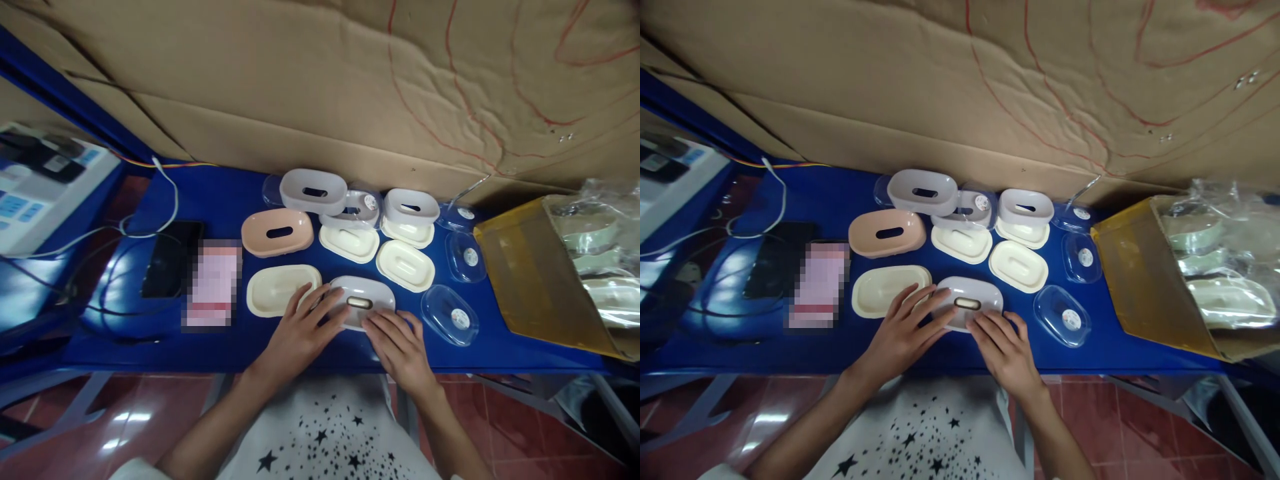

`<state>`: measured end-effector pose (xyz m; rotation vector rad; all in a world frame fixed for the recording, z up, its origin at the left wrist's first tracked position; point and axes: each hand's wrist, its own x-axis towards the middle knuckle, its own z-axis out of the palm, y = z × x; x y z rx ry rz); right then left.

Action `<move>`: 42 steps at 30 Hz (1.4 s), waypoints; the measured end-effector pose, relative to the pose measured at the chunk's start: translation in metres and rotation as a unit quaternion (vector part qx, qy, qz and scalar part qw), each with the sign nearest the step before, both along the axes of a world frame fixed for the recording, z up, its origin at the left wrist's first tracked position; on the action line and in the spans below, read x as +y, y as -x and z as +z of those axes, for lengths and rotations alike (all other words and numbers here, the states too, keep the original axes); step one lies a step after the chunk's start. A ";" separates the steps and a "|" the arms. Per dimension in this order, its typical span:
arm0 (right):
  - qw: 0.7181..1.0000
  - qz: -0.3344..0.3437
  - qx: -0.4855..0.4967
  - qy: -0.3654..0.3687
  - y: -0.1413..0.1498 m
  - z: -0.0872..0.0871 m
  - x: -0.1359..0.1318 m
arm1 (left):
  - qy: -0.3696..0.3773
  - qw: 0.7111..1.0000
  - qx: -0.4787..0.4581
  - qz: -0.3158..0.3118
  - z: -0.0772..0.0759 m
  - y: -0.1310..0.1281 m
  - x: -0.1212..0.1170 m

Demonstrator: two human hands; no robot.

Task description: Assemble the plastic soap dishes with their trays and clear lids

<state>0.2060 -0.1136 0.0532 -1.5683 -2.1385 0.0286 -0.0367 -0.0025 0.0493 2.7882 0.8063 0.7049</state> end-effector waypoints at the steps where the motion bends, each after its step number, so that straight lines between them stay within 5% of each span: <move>1: 1.000 0.001 -0.002 -0.003 0.000 -0.001 0.000 | -0.004 1.000 -0.001 -0.004 -0.001 0.001 0.000; 12: 0.999 -0.005 0.004 -0.053 0.007 -0.009 0.001 | -0.014 1.000 0.004 -0.026 -0.001 0.005 0.000; 28: 1.000 0.000 -0.013 -0.025 0.010 -0.014 0.009 | -0.016 0.998 0.043 -0.036 -0.001 0.007 0.007; 32: 0.999 -0.030 0.003 -0.017 -0.017 -0.007 -0.004 | 0.017 0.999 0.044 -0.019 -0.001 0.006 0.003; 37: 0.962 -0.267 -0.038 0.033 -0.094 -0.002 -0.041 | 0.052 0.998 0.020 0.001 0.004 0.004 0.001; 39: 0.957 -0.282 -0.015 0.058 -0.111 0.001 -0.053 | 0.054 0.998 0.015 -0.004 0.006 0.001 0.002; 42: 0.967 -0.231 0.078 0.072 -0.099 0.010 -0.052 | 0.053 0.998 0.017 -0.029 0.009 -0.006 0.005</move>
